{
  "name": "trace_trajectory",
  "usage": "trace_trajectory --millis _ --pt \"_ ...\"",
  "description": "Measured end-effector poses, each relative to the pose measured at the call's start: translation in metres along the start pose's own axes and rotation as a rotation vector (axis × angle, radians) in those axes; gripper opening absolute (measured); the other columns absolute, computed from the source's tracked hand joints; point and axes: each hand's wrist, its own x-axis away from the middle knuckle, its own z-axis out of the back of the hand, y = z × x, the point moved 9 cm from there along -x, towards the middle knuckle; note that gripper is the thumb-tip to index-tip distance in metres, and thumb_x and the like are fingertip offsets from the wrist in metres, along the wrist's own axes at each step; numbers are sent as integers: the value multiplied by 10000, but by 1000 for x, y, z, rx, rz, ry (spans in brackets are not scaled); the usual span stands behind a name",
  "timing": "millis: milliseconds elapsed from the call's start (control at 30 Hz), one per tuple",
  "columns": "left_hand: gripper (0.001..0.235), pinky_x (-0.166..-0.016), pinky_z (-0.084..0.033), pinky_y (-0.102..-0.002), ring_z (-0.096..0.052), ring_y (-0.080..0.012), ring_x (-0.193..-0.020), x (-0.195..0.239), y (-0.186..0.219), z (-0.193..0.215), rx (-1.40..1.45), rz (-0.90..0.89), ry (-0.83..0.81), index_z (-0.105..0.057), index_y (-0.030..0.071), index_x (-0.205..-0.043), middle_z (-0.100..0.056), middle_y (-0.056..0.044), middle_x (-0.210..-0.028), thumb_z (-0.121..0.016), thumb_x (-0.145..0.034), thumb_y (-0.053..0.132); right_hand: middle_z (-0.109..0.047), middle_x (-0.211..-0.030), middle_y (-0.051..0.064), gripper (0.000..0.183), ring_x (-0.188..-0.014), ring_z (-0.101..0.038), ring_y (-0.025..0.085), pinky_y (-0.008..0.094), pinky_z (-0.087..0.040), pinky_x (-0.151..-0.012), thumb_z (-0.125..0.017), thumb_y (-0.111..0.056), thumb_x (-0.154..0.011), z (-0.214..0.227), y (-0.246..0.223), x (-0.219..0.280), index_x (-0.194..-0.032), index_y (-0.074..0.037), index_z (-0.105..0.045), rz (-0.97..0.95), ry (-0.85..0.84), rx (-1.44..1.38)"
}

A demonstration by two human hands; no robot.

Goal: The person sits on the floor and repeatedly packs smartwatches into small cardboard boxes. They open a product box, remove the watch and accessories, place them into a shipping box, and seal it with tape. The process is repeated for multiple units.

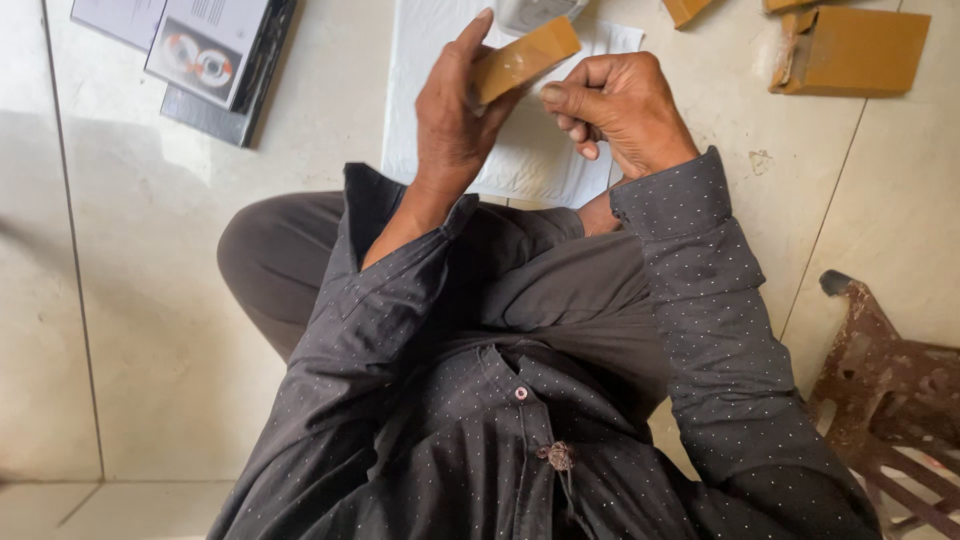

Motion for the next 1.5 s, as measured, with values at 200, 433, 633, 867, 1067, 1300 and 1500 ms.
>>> trace_trajectory --millis 200,433,633,867,1067,1300,1500 --pt "908 -894 -623 -319 -717 -218 -1025 13 -1 -7 -12 38 -32 -365 202 -1544 -684 -47 -1105 -930 -838 120 -659 -722 57 199 -559 -585 60 200 -428 -428 -806 -144 -940 -1 8 -1 -909 28 -711 -65 36 76" --pt "956 -906 -610 -325 -686 -205 -1025 14 8 -6 -22 -20 -69 -330 222 -1573 -662 -39 -1099 -921 -835 81 -660 -699 54 253 -524 -562 50 184 -410 -419 -826 -195 -918 0 11 0 -895 33 -722 -130 78 180" --pt "947 -926 -585 -368 -649 -244 -1079 19 19 -5 -81 -85 -264 -243 240 -1642 -616 -52 -1172 -833 -929 41 -649 -675 50 277 -514 -563 54 190 -396 -403 -824 -214 -896 3 33 -5 -899 46 -729 -222 37 180" --pt "814 -985 -586 -358 -654 -322 -1197 16 41 5 -287 -157 -461 -369 274 -1603 -550 -149 -1430 -667 -936 -86 -691 -725 65 169 -535 -580 58 202 -430 -422 -826 -101 -904 -5 49 -18 -921 48 -747 -31 -12 148" --pt "883 -1012 -586 -368 -686 -330 -1174 -1 30 14 -165 -17 -572 -345 217 -1619 -585 -82 -1448 -606 -843 -115 -692 -693 78 188 -497 -578 78 218 -453 -424 -880 -81 -899 -9 54 -40 -875 54 -752 118 2 145" --pt "273 -681 -564 -413 -732 -317 -829 -25 31 17 -290 -3 -412 -529 218 -1340 -703 -82 -1104 -593 -1091 311 -693 -703 78 182 -542 -639 109 241 -512 -462 -873 -69 -887 -15 43 -50 -855 54 -742 172 -40 124" --pt "556 -482 -469 -418 -642 -276 -596 -22 9 -18 -619 6 -432 -452 10 -1392 -626 -123 -830 -609 -1089 450 -724 -755 94 63 -567 -681 134 267 -575 -514 -767 2 -849 -6 76 -69 -891 35 -732 21 -152 99"
